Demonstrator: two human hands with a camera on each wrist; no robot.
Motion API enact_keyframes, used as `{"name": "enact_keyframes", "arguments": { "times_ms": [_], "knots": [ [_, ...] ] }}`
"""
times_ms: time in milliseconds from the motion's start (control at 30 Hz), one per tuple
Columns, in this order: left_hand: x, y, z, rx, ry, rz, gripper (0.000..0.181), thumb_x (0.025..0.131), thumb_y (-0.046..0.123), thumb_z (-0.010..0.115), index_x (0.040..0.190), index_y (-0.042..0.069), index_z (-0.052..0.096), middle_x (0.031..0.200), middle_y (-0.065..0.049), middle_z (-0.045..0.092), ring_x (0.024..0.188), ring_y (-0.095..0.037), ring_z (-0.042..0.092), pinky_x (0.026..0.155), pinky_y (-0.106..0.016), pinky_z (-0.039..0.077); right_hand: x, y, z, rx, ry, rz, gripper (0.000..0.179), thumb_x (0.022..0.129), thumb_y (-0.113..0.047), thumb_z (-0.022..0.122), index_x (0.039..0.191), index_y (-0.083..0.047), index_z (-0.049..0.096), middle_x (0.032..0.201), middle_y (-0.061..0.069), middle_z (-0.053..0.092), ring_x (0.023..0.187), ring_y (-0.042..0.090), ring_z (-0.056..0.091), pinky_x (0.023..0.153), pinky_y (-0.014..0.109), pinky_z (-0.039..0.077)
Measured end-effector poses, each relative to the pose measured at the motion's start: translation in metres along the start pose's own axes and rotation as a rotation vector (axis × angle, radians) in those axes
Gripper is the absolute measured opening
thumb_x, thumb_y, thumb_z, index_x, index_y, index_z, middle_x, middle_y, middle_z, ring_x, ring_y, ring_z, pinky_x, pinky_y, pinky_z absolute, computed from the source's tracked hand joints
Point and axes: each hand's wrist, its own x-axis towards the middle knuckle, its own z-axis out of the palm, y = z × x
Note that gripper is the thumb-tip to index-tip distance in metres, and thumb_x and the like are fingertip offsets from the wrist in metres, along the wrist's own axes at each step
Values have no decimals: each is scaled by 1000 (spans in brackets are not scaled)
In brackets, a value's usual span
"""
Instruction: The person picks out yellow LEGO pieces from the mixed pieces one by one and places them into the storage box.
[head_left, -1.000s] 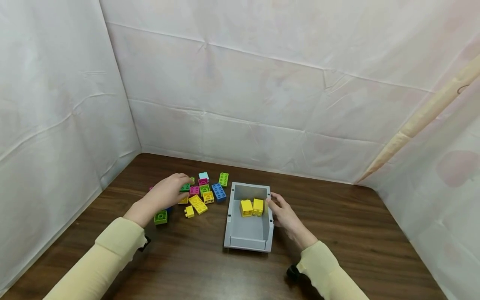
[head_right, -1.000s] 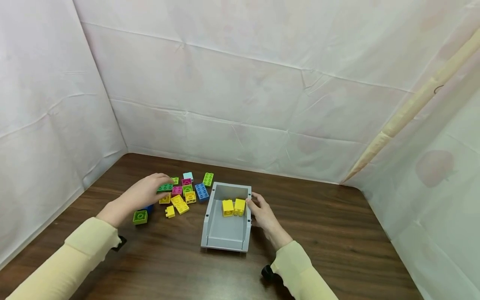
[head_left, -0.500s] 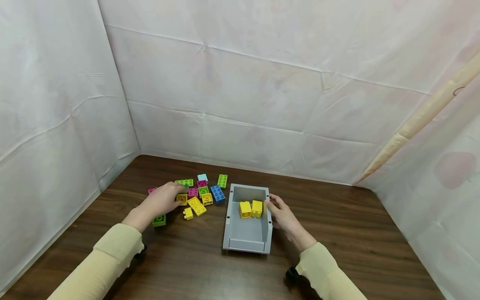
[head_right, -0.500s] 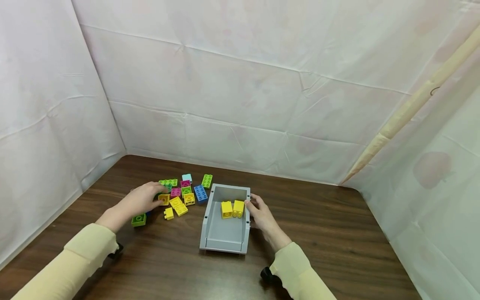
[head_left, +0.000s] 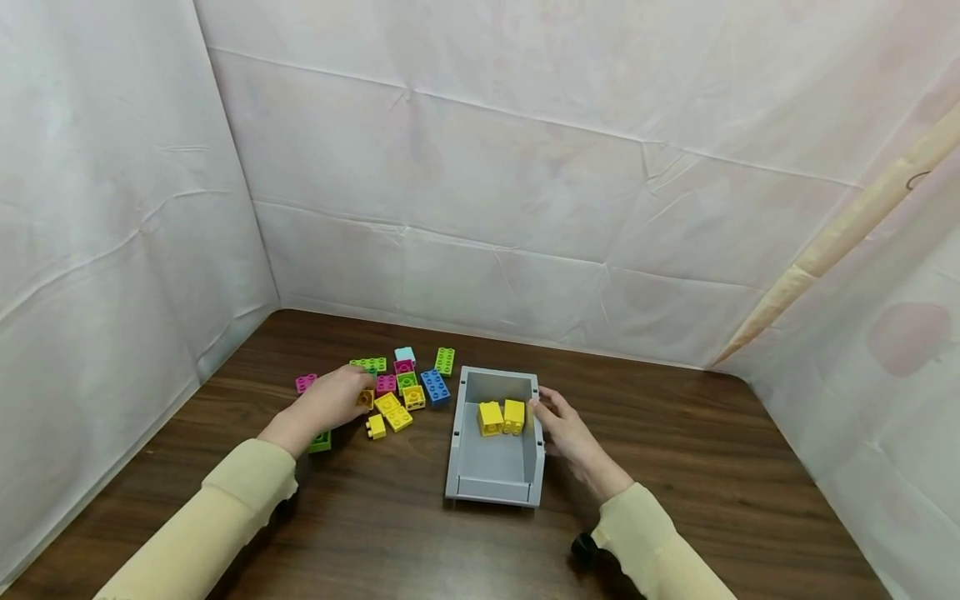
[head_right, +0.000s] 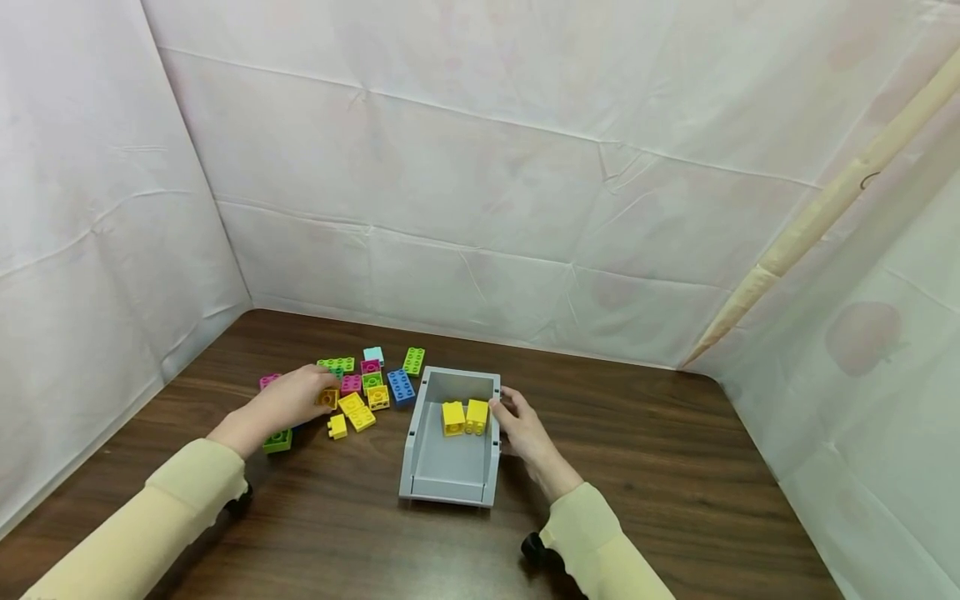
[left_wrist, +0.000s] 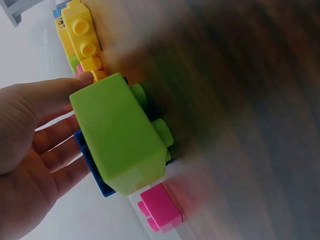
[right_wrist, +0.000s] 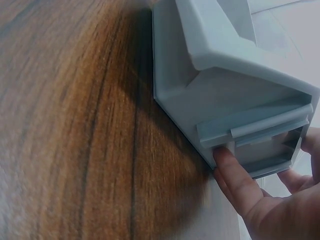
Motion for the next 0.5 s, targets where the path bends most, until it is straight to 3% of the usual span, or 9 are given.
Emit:
{"name": "enact_keyframes", "arguments": {
  "times_ms": [500],
  "knots": [
    [9,-2,0,25,-62,19,23,76,12,77,97,4,69,88,-7,64,76,-16,60,69,-35,54,0,1,0,5,-14,-11,50,100,-35,44,144,-14,32,142,18,37,119,37,50,83,51,52]
  ]
}}
